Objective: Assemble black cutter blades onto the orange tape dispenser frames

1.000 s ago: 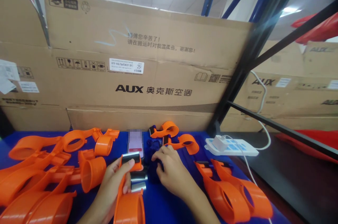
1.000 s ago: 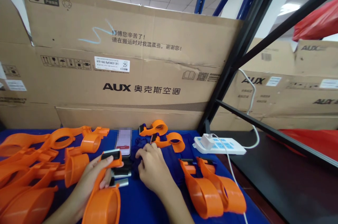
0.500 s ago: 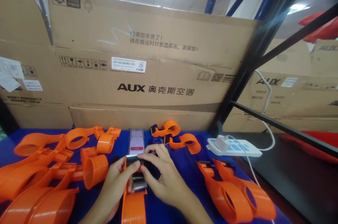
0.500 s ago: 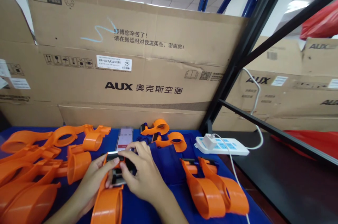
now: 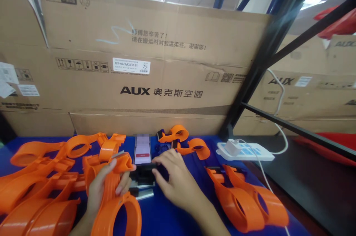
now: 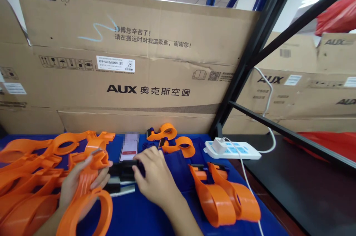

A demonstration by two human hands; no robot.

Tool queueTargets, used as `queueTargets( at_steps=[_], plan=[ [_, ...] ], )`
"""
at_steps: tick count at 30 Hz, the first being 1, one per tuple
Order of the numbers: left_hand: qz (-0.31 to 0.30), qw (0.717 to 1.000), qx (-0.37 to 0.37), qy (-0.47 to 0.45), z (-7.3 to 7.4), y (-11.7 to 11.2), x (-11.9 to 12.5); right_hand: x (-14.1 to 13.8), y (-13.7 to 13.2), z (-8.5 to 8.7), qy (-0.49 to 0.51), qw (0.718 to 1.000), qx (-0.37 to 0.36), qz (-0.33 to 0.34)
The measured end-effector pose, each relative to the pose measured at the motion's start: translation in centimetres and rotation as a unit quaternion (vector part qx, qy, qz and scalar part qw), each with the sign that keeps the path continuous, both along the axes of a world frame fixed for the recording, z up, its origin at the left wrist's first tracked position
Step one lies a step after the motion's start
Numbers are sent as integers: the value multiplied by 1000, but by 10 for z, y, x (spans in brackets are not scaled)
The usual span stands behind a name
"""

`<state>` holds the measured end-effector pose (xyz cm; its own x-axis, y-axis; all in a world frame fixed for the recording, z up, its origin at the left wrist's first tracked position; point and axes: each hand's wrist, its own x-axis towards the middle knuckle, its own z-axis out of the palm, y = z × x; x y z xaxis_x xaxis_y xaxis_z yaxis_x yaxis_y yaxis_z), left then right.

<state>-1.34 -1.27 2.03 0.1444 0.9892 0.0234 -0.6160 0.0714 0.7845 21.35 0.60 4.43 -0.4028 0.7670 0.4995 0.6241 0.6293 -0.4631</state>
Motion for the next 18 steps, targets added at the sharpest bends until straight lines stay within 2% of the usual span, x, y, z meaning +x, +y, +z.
queueTargets(
  at_steps=[5, 8, 11, 13, 15, 18],
  plan=[
    [-32, 999, 30, 4, -1, -8, 8, -23, -6, -14, -81, 996, -20, 37],
    [-35, 998, 42, 27, -7, -4, 8, -39, -6, -25, -87, 995, -24, 40],
    [-31, 995, 38, 87, -13, 3, 7, -47, -6, -31, -70, 997, -30, 34],
    [-8, 992, 23, 122, -17, 8, 9, -46, -6, -30, -30, 999, -36, 23],
    [25, 990, 2, 137, -22, 10, 12, -40, -6, -25, 52, 998, -43, -6],
    [56, 982, -14, 180, -27, 9, 18, -31, -6, -15, 195, 978, -75, -20]
  ],
)
